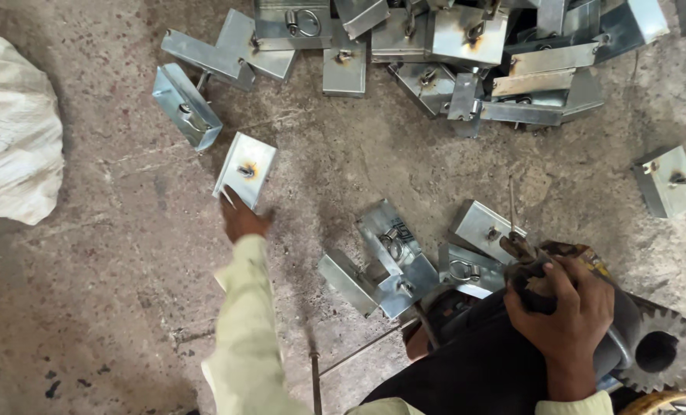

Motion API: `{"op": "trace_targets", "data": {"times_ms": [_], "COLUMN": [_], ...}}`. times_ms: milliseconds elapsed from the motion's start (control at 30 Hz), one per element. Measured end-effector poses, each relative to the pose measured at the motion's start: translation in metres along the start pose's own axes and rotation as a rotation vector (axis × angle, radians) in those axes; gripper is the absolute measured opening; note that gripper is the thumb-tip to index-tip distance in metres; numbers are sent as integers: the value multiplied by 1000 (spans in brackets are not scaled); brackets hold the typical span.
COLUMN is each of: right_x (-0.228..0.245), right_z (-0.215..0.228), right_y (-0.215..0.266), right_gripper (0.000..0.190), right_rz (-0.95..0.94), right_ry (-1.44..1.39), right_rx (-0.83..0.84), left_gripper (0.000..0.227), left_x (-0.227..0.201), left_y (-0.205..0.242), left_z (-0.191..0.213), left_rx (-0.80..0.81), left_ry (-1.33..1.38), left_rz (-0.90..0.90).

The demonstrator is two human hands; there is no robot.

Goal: The person spot welds small metal plates onto rectangular metal boxes using a handheld welding tool, then picks up and sorts various metal components from the floor into a bucket.

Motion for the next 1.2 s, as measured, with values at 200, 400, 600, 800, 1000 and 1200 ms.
{"op": "trace_targets", "data": {"times_ms": [200,400,600,800,1000,1200], "right_x": [4,7,10,13,8,11], "right_z": [-6,-6,-5,-5,-7,-11], "right_y": [-6,-12,-18,-18,-9,-16], "right_gripper": [63,62,62,62,63,63], "right_rz": [-17,-21,-24,-37,-5,0], "right_ry": [15,5,-13,-20,19,18], "right_rx": [15,45,46,48,45,58], "left_gripper": [154,131,26,114,118,120], "left_x": [17,-11,-68,-121,-119,-71], "left_y": [-83,-58,75,182,26,-175], "left_z": [-16,-6,22,28,25,15], "left_rx": [166,191,639,664,72,-137], "left_ry": [-274,-161,618,242,406,679], "left_rz": [126,239,233,-432,-405,86]}}
Point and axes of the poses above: each hand's wrist, its own y-axis away from the middle knuckle, its own z-axis out of the back of the hand, x = y × z, the point moved 2 cm from there along -y, towards the middle knuckle, and after that the axes turned 1 degree about z, right-handed, at the moved point
